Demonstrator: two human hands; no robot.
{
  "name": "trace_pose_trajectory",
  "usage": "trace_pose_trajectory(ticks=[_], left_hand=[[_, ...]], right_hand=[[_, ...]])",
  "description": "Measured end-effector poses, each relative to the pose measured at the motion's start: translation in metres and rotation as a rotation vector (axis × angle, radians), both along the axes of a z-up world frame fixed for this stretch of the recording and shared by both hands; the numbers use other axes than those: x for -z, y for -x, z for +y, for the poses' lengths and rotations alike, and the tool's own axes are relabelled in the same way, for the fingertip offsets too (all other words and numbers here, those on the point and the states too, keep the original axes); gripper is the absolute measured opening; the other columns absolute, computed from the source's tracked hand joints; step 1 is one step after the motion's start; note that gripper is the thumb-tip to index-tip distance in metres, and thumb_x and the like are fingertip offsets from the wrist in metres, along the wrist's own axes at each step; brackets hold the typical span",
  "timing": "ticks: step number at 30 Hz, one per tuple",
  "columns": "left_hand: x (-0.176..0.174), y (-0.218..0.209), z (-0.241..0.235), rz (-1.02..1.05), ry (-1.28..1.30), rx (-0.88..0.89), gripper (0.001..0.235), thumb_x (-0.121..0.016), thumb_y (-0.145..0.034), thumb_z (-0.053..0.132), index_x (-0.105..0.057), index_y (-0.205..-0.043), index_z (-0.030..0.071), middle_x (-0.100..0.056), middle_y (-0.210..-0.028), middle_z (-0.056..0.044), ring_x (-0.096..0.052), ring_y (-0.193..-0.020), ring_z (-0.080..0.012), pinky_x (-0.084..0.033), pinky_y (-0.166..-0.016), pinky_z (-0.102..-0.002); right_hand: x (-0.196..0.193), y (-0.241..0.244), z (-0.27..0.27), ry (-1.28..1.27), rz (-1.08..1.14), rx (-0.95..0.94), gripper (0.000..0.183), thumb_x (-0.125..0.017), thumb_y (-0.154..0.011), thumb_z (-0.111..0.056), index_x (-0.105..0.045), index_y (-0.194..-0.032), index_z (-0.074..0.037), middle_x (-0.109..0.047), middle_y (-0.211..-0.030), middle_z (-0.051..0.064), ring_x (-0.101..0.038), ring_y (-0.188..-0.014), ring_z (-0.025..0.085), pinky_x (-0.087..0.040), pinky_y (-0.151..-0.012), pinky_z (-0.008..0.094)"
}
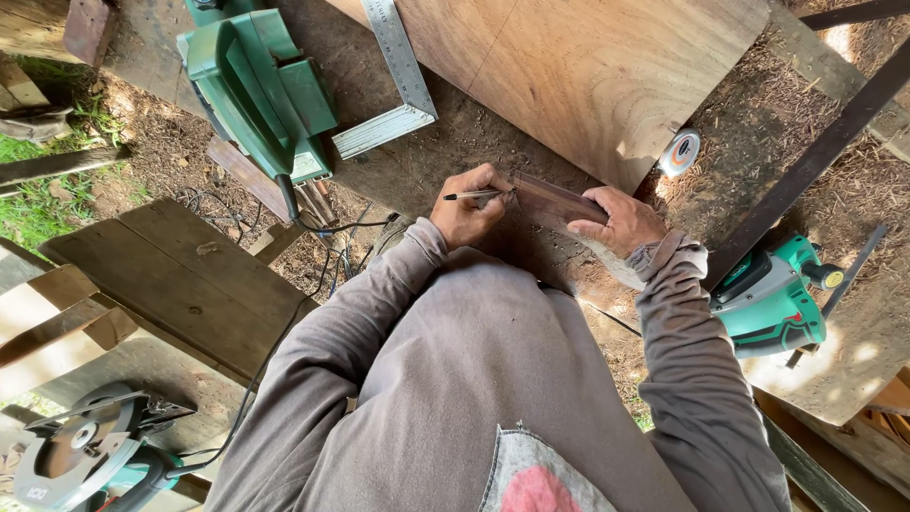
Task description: The person measures and marks a piece of wood using a square and a pencil. They then use a green electric planer to smooth the edges of the wood. Finally, they place the planed wood against a larger board to check the fit.
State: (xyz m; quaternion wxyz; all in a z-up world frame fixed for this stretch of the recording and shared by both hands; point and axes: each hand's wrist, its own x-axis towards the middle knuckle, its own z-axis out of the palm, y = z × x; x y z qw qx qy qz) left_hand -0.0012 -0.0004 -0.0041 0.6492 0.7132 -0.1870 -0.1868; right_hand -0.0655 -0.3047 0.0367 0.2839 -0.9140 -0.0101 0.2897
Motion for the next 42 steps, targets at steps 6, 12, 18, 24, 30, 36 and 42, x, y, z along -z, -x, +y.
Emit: trace_pose_trajectory(ticks=[6,12,18,24,30,36,42], left_hand=[[0.003,-0.001,0.001,-0.029,0.008,0.016,0.012,-0.065,-0.086,0.001,-0.065,-0.099,0.003,-0.068,-0.090,-0.011,-0.069,-0.086,-0.0218,-0.057,-0.077,-0.034],[0.006,0.000,0.001,-0.034,0.019,0.025,0.010,-0.067,-0.087,0.002,-0.065,-0.097,0.003,-0.068,-0.091,-0.010,-0.069,-0.085,-0.0213,-0.056,-0.077,-0.033],[0.008,0.002,0.001,0.041,0.042,-0.003,0.010,-0.066,-0.087,0.001,-0.068,-0.096,0.004,-0.067,-0.087,-0.008,-0.066,-0.081,-0.0179,-0.055,-0.074,-0.032],[0.011,0.004,0.000,0.040,0.028,0.003,0.011,-0.065,-0.085,0.001,-0.067,-0.097,0.003,-0.068,-0.088,-0.007,-0.066,-0.081,-0.0154,-0.055,-0.073,-0.030],[0.011,0.002,-0.001,0.068,0.066,-0.054,0.007,-0.068,-0.090,0.003,-0.067,-0.097,0.003,-0.068,-0.089,-0.006,-0.066,-0.083,-0.0132,-0.054,-0.075,-0.029],[0.011,0.002,0.000,0.118,0.036,-0.018,0.007,-0.068,-0.089,0.003,-0.067,-0.096,0.003,-0.067,-0.087,-0.005,-0.064,-0.081,-0.0123,-0.054,-0.072,-0.029],[0.011,0.011,0.005,0.111,0.073,-0.072,0.009,-0.069,-0.092,0.005,-0.068,-0.100,0.003,-0.068,-0.092,-0.004,-0.064,-0.087,-0.0117,-0.053,-0.077,-0.028]], right_hand=[[0.003,-0.001,-0.001,-0.002,0.024,0.000,0.080,-0.063,-0.085,-0.070,-0.061,-0.127,-0.003,-0.068,-0.114,0.017,-0.068,-0.106,0.034,-0.054,-0.089,0.044],[0.006,0.002,-0.003,0.019,-0.021,-0.019,0.078,-0.064,-0.086,-0.069,-0.061,-0.127,-0.002,-0.068,-0.114,0.018,-0.067,-0.106,0.035,-0.054,-0.089,0.044],[0.005,0.000,-0.002,-0.010,-0.027,-0.010,0.076,-0.065,-0.086,-0.067,-0.063,-0.124,-0.002,-0.068,-0.112,0.018,-0.068,-0.105,0.035,-0.054,-0.087,0.044],[0.006,0.000,-0.003,-0.011,-0.038,-0.022,0.075,-0.066,-0.087,-0.066,-0.062,-0.125,-0.001,-0.067,-0.114,0.018,-0.067,-0.106,0.036,-0.054,-0.088,0.045],[0.009,0.000,-0.004,-0.008,-0.026,-0.026,0.075,-0.067,-0.086,-0.065,-0.062,-0.125,-0.001,-0.068,-0.113,0.019,-0.068,-0.105,0.036,-0.054,-0.088,0.044],[0.000,-0.002,0.001,-0.021,-0.008,0.009,0.076,-0.066,-0.086,-0.066,-0.062,-0.126,-0.002,-0.068,-0.112,0.018,-0.069,-0.102,0.034,-0.054,-0.086,0.043],[0.022,0.003,-0.012,-0.064,-0.078,-0.052,0.074,-0.066,-0.088,-0.066,-0.063,-0.124,-0.001,-0.069,-0.110,0.019,-0.068,-0.104,0.035,-0.053,-0.088,0.044]])
